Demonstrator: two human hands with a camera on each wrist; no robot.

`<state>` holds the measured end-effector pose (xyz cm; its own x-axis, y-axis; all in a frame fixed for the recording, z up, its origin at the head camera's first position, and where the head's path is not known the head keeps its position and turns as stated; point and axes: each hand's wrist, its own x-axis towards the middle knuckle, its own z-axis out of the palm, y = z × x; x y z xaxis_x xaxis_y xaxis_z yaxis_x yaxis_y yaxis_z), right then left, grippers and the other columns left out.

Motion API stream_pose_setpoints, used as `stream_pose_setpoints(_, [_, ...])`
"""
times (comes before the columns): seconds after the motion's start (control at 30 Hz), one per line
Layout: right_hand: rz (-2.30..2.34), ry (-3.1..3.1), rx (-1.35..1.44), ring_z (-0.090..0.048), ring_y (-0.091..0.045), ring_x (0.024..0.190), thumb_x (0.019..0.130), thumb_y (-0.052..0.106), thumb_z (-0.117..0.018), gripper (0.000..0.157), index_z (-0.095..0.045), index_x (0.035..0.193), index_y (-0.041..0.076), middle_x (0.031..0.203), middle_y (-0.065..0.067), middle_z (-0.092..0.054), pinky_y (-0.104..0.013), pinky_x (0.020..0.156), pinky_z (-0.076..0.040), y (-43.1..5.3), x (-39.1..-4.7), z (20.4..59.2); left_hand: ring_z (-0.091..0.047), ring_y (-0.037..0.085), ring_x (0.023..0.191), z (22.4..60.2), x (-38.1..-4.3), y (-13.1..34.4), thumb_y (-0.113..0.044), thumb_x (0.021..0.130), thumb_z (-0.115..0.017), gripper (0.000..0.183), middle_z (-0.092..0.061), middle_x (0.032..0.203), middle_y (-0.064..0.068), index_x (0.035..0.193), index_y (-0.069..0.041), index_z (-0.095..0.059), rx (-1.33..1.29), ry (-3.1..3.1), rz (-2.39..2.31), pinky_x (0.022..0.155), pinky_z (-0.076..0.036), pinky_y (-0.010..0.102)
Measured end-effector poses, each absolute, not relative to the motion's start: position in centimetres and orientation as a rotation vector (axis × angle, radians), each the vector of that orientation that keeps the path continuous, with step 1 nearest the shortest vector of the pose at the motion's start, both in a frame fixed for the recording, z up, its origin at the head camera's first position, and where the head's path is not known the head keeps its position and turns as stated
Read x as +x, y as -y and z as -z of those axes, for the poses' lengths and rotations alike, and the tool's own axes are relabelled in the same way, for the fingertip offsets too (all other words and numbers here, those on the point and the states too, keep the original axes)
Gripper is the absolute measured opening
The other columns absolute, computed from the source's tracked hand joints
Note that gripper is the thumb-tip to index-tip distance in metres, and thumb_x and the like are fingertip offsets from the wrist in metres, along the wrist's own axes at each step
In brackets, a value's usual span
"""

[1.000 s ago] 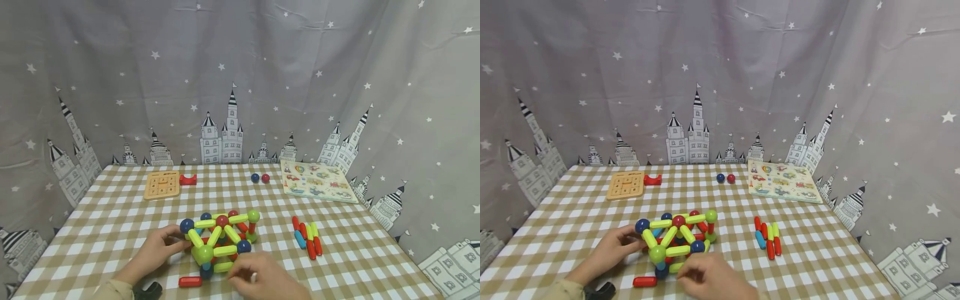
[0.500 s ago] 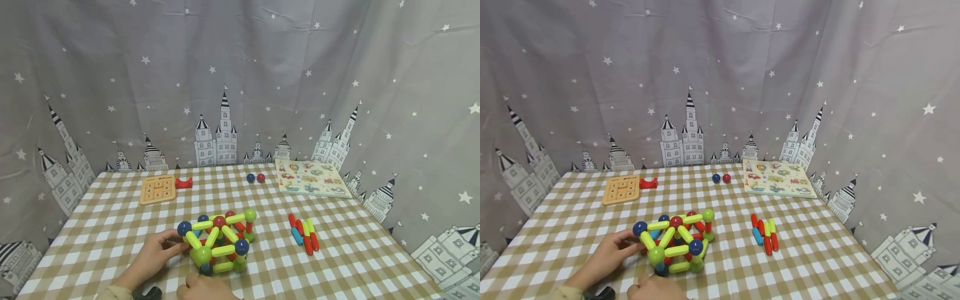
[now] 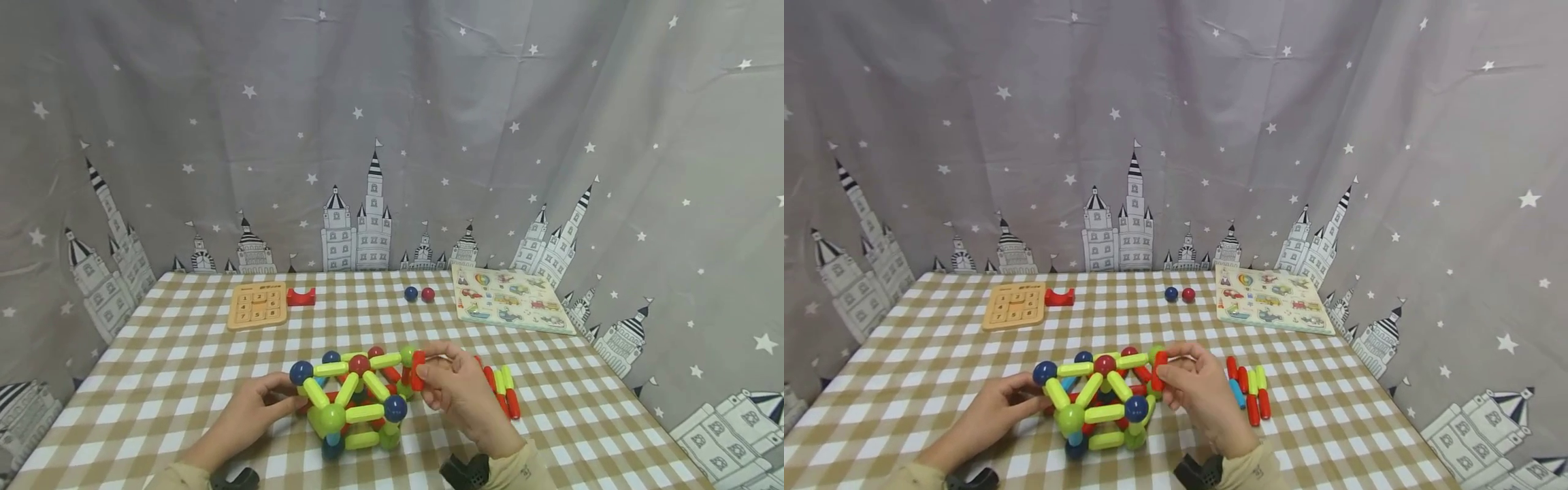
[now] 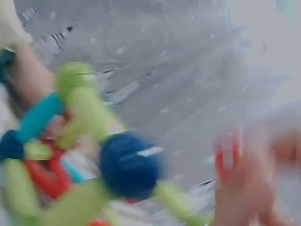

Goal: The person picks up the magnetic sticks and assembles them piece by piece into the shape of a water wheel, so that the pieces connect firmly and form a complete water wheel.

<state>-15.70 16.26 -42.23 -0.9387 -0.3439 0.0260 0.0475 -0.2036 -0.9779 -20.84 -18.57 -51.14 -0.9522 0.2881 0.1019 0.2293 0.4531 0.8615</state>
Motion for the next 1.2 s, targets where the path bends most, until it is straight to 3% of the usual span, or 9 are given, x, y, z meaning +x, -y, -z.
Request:
stream_pose_setpoints(0.07, [2.277,-1.756,-0.053,-0.059,-0.008,0.057,0.095,0.01,-0.07,0.04,-0.045,0.126,0.004,0.08,0.0,-0.066,-0.017,0.053,-0.049,-16.2,-16.2,43.4,-0.069,0.008,0.09,51.2,-20.8,18.6,-0.03,0.092,-0.078,0.023,-0.077,0.105,-0.004,0.111,-0.018,-0.074,0.464,-2.632,-1.527,0.077,-0.057,0.025])
stream_pose_setpoints(0.17, [2.262,-1.75,0.113,-0.06,-0.008,0.055,0.094,0.012,-0.071,0.049,-0.037,0.129,0.002,0.073,0.0,-0.062,-0.017,0.053,-0.051,-15.6,-16.6,44.8,-0.07,0.009,0.089,51.3,-20.8,18.6,-0.029,0.092,-0.078,0.023,-0.077,0.106,-0.002,0.111,-0.017,-0.074,0.469,-2.621,-1.539,0.077,-0.057,0.025])
stream_pose_setpoints(0.33, [2.333,-1.763,0.151,-0.06,-0.006,0.054,0.094,0.013,-0.071,0.057,-0.032,0.134,0.0,0.072,0.0,-0.063,-0.016,0.052,-0.051,-14.9,-16.8,45.5,-0.07,0.01,0.087,51.3,-20.7,18.5,-0.029,0.092,-0.078,0.025,-0.077,0.103,-0.002,0.112,-0.014,-0.073,0.49,-2.587,-1.571,0.075,-0.057,0.025])
stream_pose_setpoints(0.53, [2.307,-1.782,0.168,-0.06,-0.007,0.056,0.093,0.016,-0.075,0.076,-0.029,0.151,0.0,0.073,-0.001,-0.065,-0.018,0.055,-0.054,-14.8,-16.8,45.6,-0.069,0.01,0.087,51.1,-20.7,18.4,-0.029,0.092,-0.078,0.025,-0.077,0.102,-0.003,0.112,-0.015,-0.074,0.437,-2.587,-1.556,0.076,-0.056,0.025])
stream_pose_setpoints(0.77, [2.289,-1.79,0.114,-0.058,-0.009,0.058,0.093,0.016,-0.073,0.077,-0.028,0.154,0.006,0.077,-0.001,-0.065,-0.019,0.056,-0.052,-14.7,-16.7,45.8,-0.068,0.008,0.088,51.2,-20.7,18.5,-0.026,0.093,-0.077,0.024,-0.077,0.103,-0.003,0.113,-0.014,-0.073,0.465,-2.603,-1.549,0.076,-0.056,0.025])
stream_pose_setpoints(0.9, [2.252,-1.826,0.069,-0.06,-0.011,0.059,0.096,0.019,-0.07,0.07,-0.031,0.153,0.006,0.084,-0.003,-0.068,-0.02,0.057,-0.051,-15.6,-16.6,45.5,-0.069,0.008,0.089,51.3,-20.6,18.6,-0.026,0.093,-0.076,0.024,-0.077,0.104,-0.002,0.114,-0.015,-0.073,0.472,-2.603,-1.553,0.076,-0.056,0.025])
stream_pose_setpoints(0.97, [2.217,-1.941,0.07,-0.061,-0.013,0.062,0.097,0.018,-0.067,0.059,-0.04,0.147,0.003,0.088,-0.005,-0.069,-0.022,0.057,-0.05,-16.6,-16.9,45.1,-0.069,0.008,0.089,51.3,-20.7,18.6,-0.027,0.093,-0.077,0.024,-0.077,0.103,-0.003,0.113,-0.015,-0.073,0.472,-2.604,-1.555,0.076,-0.057,0.025])
stream_pose_setpoints(1.1, [1.927,-2.558,0.079,-0.062,-0.016,0.069,0.095,0.017,-0.067,0.029,-0.065,0.119,0.002,0.087,-0.006,-0.07,-0.026,0.059,-0.05,-20.1,-18.5,44.9,-0.07,0.01,0.088,51.2,-20.8,18.5,-0.03,0.092,-0.078,0.025,-0.077,0.102,-0.003,0.113,-0.016,-0.073,0.455,-2.615,-1.545,0.076,-0.057,0.025])
stream_pose_setpoints(1.2, [1.424,-3.005,0.125,-0.06,-0.016,0.072,0.092,0.018,-0.071,0.013,-0.071,0.099,0.006,0.084,-0.004,-0.069,-0.029,0.063,-0.05,-23.3,-19.9,45.3,-0.069,0.01,0.088,51.1,-20.8,18.4,-0.031,0.091,-0.079,0.026,-0.076,0.103,-0.003,0.112,-0.016,-0.073,0.431,-2.62,-1.537,0.076,-0.057,0.025])
